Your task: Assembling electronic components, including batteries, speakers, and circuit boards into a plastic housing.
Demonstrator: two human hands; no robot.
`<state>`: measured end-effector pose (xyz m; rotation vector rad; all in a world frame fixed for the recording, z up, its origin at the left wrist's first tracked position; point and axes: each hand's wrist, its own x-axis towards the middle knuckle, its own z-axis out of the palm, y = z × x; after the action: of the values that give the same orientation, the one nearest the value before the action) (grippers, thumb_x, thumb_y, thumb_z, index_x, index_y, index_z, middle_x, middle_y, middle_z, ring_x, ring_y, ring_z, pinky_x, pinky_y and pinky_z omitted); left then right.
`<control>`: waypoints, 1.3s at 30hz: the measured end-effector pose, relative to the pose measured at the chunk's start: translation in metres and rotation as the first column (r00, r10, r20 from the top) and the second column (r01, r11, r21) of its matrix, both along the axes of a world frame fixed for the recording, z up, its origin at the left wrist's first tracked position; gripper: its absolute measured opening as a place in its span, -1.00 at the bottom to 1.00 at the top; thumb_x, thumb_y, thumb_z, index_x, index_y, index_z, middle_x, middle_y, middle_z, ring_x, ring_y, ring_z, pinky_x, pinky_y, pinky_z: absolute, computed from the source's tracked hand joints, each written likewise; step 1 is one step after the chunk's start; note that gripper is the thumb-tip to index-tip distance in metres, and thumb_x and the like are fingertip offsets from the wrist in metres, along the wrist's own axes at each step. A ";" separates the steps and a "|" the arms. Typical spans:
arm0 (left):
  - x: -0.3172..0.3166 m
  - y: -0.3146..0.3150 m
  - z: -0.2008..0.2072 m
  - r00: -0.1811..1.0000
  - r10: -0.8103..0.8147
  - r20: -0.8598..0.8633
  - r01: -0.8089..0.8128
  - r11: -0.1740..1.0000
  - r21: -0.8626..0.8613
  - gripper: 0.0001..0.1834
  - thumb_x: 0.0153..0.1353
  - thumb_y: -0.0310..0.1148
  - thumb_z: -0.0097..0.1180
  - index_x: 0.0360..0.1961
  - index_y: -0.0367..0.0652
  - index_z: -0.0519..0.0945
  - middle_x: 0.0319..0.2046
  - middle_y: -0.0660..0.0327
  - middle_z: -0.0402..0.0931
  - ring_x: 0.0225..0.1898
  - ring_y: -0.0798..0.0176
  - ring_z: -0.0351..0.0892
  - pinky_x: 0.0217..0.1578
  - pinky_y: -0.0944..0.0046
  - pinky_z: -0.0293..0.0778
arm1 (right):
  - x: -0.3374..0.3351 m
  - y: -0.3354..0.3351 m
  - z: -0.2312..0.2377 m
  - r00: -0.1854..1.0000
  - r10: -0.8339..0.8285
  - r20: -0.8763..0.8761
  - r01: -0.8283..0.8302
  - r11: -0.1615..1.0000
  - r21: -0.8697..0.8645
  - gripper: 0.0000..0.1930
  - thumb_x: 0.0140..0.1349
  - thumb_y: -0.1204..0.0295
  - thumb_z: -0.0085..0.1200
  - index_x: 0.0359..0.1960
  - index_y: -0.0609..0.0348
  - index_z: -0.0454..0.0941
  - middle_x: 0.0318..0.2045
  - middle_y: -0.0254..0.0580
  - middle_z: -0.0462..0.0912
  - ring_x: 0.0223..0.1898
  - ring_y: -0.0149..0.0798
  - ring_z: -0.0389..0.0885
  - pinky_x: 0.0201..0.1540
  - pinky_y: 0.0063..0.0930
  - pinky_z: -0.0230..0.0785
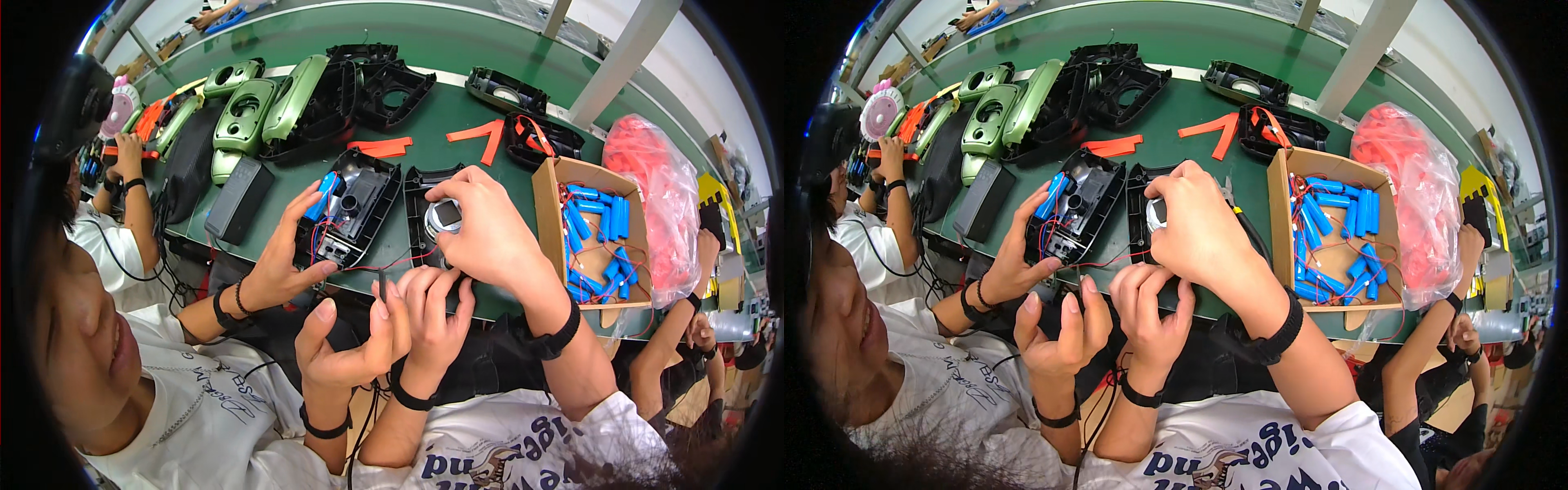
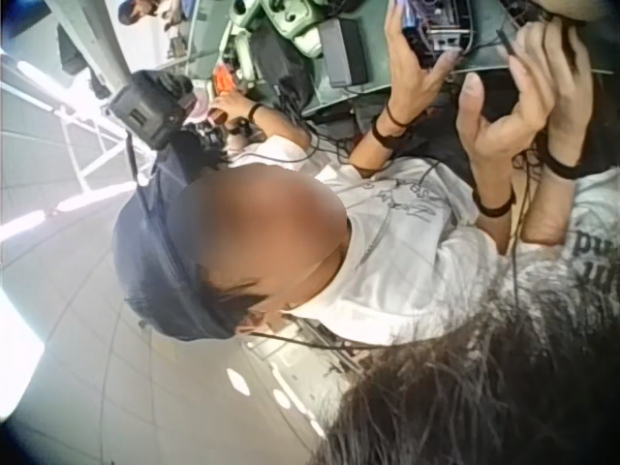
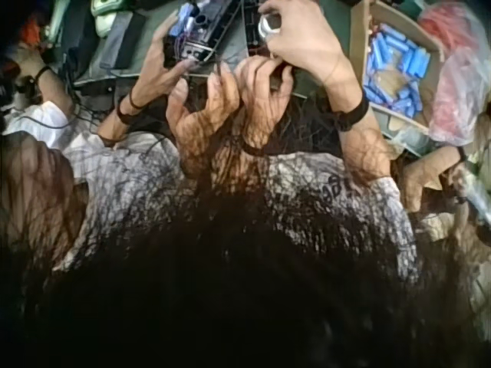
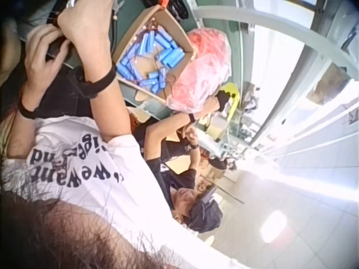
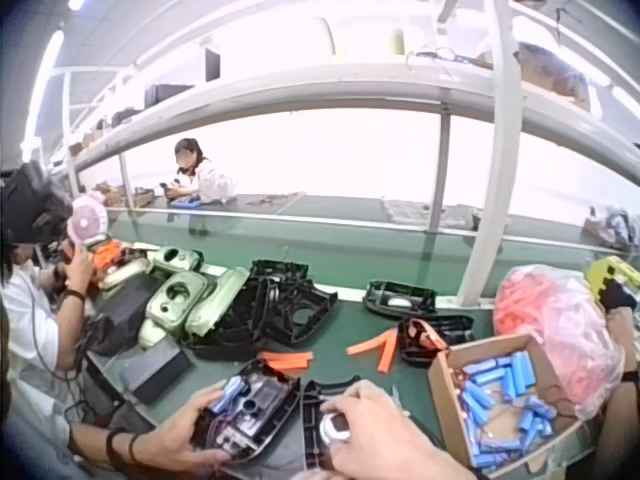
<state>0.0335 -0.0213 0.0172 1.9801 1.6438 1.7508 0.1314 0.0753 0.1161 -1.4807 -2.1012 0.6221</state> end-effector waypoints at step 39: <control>0.000 -0.018 -0.007 0.978 0.052 -0.203 -0.056 0.998 -0.015 -0.58 0.19 -0.50 0.40 0.10 -0.25 0.68 0.23 -0.05 0.58 0.33 -0.18 0.49 0.31 -0.13 0.43 | 0.043 -0.044 0.041 0.978 0.001 -0.208 0.049 0.971 0.234 -0.77 0.30 0.38 0.28 -0.14 0.30 0.68 -0.28 0.01 0.67 -0.24 0.03 0.68 -0.14 -0.13 0.53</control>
<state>0.0337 -0.0395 0.0101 2.1894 1.7811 1.5869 0.1739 0.0317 0.1571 -1.2496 -1.9195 0.4732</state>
